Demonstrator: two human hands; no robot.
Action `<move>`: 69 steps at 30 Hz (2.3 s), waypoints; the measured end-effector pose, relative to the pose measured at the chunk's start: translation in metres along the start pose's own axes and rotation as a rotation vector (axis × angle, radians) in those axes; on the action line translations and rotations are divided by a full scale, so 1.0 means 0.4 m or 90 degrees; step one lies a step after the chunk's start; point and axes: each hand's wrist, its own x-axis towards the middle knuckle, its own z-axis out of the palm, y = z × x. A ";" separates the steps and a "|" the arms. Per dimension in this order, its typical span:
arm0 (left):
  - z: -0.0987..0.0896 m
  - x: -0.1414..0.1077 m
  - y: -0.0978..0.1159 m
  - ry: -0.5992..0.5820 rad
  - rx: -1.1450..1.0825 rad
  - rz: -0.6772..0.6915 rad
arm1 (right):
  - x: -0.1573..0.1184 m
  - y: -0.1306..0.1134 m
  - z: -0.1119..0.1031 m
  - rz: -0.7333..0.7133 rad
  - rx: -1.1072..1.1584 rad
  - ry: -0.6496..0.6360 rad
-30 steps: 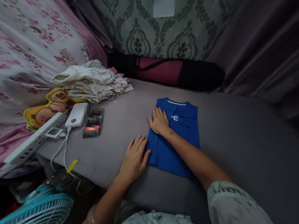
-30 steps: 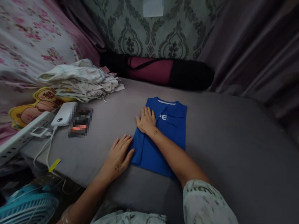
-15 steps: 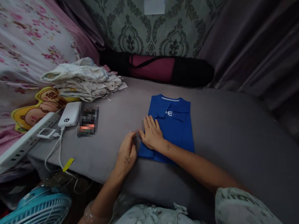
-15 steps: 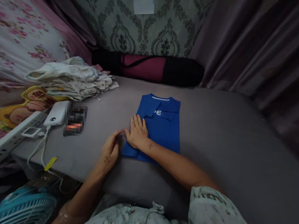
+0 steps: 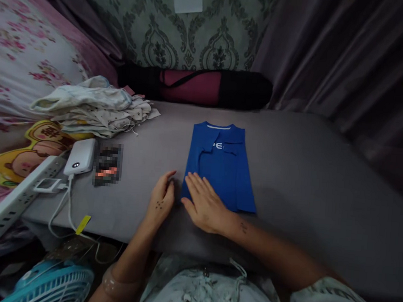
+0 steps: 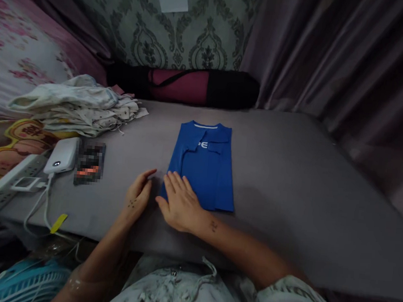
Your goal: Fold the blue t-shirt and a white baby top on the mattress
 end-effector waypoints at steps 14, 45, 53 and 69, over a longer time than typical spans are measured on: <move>0.076 0.070 0.053 -0.376 0.448 0.233 | -0.094 0.220 -0.024 0.290 -0.131 0.010; -0.052 0.070 0.043 -0.444 0.332 0.409 | -0.256 0.250 -0.132 -0.009 -0.127 0.031; -0.046 0.134 0.017 -0.441 0.064 0.194 | -0.234 0.312 -0.137 0.074 0.119 0.048; 0.074 0.199 0.014 -0.212 0.092 -0.116 | -0.103 0.370 -0.106 0.360 0.082 0.147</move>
